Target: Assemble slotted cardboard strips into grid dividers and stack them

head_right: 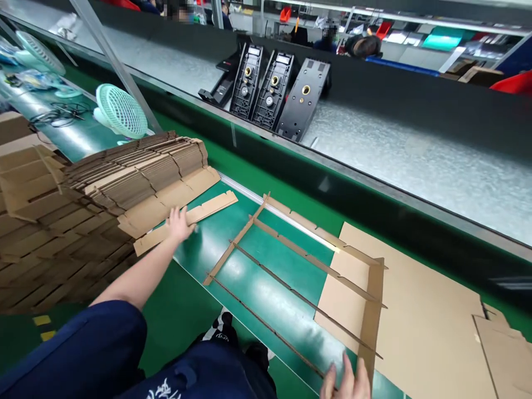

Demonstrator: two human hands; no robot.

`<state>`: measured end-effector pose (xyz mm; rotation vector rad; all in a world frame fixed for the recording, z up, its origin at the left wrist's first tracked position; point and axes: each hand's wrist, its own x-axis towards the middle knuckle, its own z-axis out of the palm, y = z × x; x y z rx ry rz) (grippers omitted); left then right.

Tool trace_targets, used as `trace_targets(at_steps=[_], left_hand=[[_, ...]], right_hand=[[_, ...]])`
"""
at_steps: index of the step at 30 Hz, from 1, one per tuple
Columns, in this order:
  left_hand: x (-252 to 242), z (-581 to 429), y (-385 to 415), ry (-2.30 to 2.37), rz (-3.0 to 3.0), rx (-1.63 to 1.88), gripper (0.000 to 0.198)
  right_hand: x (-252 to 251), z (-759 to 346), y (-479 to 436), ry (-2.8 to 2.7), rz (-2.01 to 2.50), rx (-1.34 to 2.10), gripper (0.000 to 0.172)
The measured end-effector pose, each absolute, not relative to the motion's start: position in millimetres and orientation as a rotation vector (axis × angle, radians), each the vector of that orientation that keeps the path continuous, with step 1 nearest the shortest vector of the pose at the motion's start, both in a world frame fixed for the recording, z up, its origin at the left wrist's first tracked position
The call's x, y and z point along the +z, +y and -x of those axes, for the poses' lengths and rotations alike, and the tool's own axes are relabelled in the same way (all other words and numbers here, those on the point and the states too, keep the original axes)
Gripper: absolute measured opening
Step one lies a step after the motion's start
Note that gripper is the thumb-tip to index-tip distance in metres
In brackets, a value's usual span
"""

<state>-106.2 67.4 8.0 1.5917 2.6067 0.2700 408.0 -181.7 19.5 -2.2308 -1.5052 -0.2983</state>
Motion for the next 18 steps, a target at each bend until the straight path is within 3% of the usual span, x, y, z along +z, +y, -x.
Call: trace_targets(at_steps=[4,11,14,18], left_hand=[[-6.1,166.1,63.3,2.445,-1.531,0.003,0.064],[43.0,136.9,33.8,2.312,-2.025,0.691,0.060],[85.3,87.0,25.4,1.890,-2.284,0.824,0.061],[127.7,6.6,9.7,1.080,-2.567,0.677,0.060]], right_hand=[[18.2,-383.2,-156.0,-1.716,2.161,-0.194,0.048],[63.2,-328.3,-113.8,-1.904,1.836,-0.203,0.044],[100.4,-293.5,-98.7,-2.027,1.797,-0.271,0.048],[129.6,-284.4,-87.1,-2.152,1.919,-0.324,0.053]])
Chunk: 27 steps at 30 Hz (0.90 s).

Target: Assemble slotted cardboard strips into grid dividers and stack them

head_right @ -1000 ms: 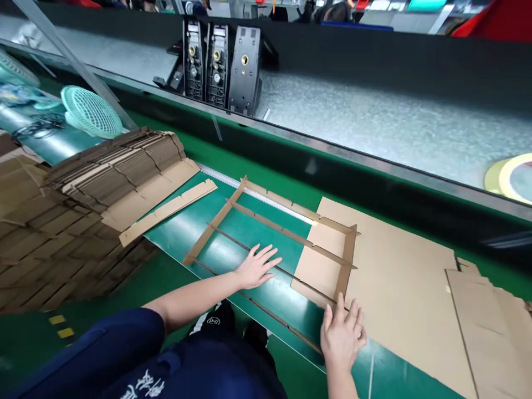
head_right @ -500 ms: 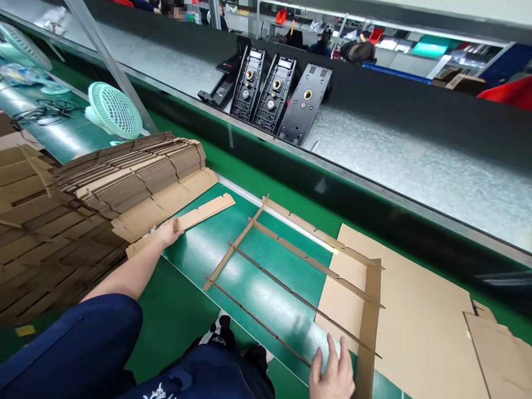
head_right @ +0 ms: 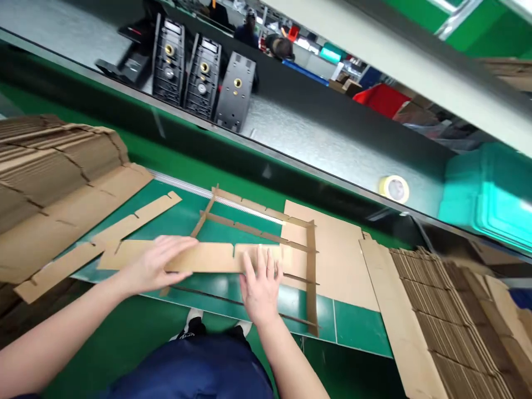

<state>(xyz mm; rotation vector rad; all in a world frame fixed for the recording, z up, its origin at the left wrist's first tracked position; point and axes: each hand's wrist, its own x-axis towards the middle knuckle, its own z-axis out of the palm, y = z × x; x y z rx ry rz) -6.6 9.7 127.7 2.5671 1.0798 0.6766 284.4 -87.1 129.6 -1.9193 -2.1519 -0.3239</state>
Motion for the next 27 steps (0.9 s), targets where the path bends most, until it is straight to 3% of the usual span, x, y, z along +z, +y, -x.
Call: trace_targets(at_steps=[3,6,10,13,16,21,27], left_hand=[[136.8,-42.4,-4.9,0.837,-2.666,0.691,0.060],[123.1,-75.8,-17.1,0.947,-2.711,0.743,0.059],[72.6,-101.5,-26.4,1.238,-2.628,0.581,0.063],[27.4,-106.9,-29.8,1.396,-2.538,0.320,0.068],[-1.0,-103.5,-31.9,1.410,-2.510,0.148,0.068],[-7.0,-100.5,-32.7,1.407,-2.517,0.141,0.068],[-7.6,-101.8,-31.9,1.399,-2.498,0.139,0.069]], right_hand=[[132.0,-314.9,-99.3,-2.163,1.965,-0.211,0.056],[124.6,-359.5,-123.5,-1.854,2.198,-0.006,0.044],[111.3,-402.7,-149.7,-1.201,2.636,0.317,0.046],[97.1,-413.9,-156.2,-0.992,2.649,0.465,0.049],[80.5,-414.9,-155.6,-0.882,2.544,0.517,0.048],[62.2,-414.3,-145.7,-0.853,2.353,0.576,0.044],[62.7,-417.6,-113.4,-1.059,2.633,0.437,0.041]])
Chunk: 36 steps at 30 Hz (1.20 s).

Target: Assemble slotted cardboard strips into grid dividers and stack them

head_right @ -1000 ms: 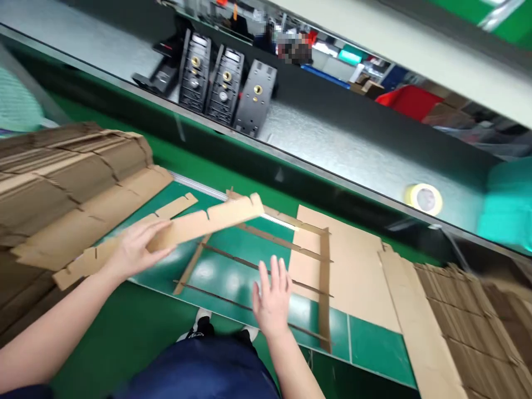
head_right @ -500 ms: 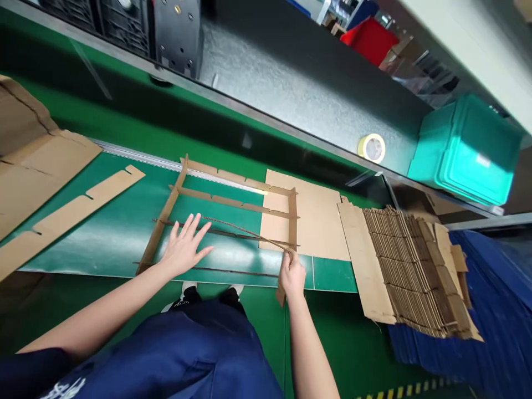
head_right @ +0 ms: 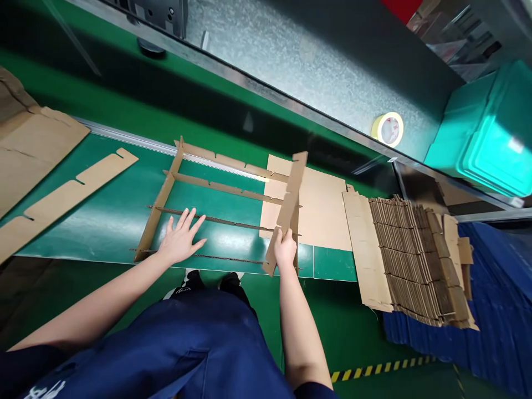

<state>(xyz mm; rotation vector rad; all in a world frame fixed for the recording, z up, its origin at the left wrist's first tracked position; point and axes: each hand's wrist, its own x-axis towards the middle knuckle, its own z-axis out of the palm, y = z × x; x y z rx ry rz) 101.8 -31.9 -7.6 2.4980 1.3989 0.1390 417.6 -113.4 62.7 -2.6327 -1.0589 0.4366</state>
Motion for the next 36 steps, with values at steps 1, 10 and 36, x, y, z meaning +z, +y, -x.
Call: trace_targets(at_steps=[1,10,36], left_hand=[[-8.1,-101.5,-32.1,1.399,-2.495,0.137,0.070],[-8.5,-99.8,-33.7,1.390,-2.476,0.146,0.071],[-10.0,-98.9,-36.3,1.399,-2.512,0.092,0.073]], right_hand=[[63.2,-417.2,-107.2,-1.133,2.693,0.425,0.041],[56.9,-405.9,-85.9,-1.384,2.933,0.412,0.038],[24.6,-394.2,-105.4,-1.311,3.048,0.373,0.034]])
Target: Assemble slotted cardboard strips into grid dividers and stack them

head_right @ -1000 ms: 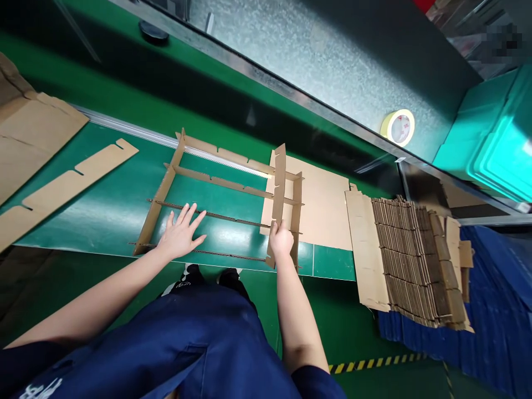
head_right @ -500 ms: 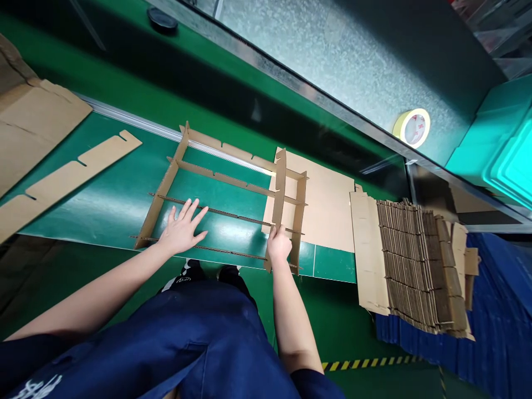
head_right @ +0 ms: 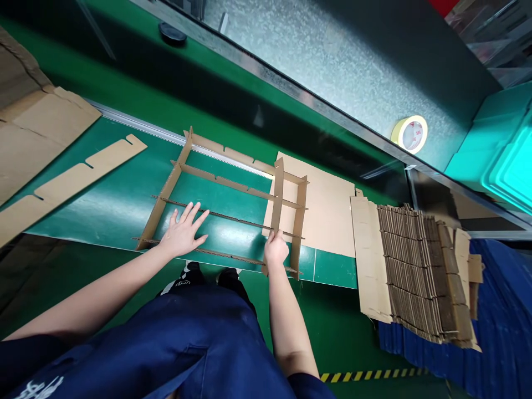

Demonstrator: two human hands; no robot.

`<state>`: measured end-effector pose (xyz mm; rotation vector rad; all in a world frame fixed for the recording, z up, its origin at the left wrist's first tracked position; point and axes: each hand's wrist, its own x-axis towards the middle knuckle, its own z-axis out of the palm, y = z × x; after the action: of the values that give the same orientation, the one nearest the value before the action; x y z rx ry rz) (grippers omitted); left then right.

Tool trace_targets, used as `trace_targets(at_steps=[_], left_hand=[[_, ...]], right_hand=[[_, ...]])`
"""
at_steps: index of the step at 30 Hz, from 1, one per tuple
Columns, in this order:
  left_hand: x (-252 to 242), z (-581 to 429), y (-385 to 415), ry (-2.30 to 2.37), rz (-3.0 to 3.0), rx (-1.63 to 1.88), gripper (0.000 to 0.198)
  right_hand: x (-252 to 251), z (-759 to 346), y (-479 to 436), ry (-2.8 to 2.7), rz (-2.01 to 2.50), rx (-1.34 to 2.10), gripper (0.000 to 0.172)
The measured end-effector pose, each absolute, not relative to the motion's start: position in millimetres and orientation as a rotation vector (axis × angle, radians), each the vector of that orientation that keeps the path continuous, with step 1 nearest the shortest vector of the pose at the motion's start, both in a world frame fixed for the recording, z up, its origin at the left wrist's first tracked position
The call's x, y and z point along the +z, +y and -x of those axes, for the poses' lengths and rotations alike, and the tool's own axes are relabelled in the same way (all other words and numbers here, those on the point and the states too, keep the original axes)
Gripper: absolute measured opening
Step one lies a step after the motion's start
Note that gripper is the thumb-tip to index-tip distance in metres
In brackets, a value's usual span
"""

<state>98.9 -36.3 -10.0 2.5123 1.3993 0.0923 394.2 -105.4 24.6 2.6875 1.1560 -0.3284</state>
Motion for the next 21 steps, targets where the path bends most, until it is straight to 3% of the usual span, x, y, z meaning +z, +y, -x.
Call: trace_targets(at_steps=[21], left_hand=[[-7.1,-100.8,-37.0,1.413,-2.478,0.098,0.074]], right_hand=[[28.0,-385.2,-99.5,1.119,-2.654,-0.334,0.034]])
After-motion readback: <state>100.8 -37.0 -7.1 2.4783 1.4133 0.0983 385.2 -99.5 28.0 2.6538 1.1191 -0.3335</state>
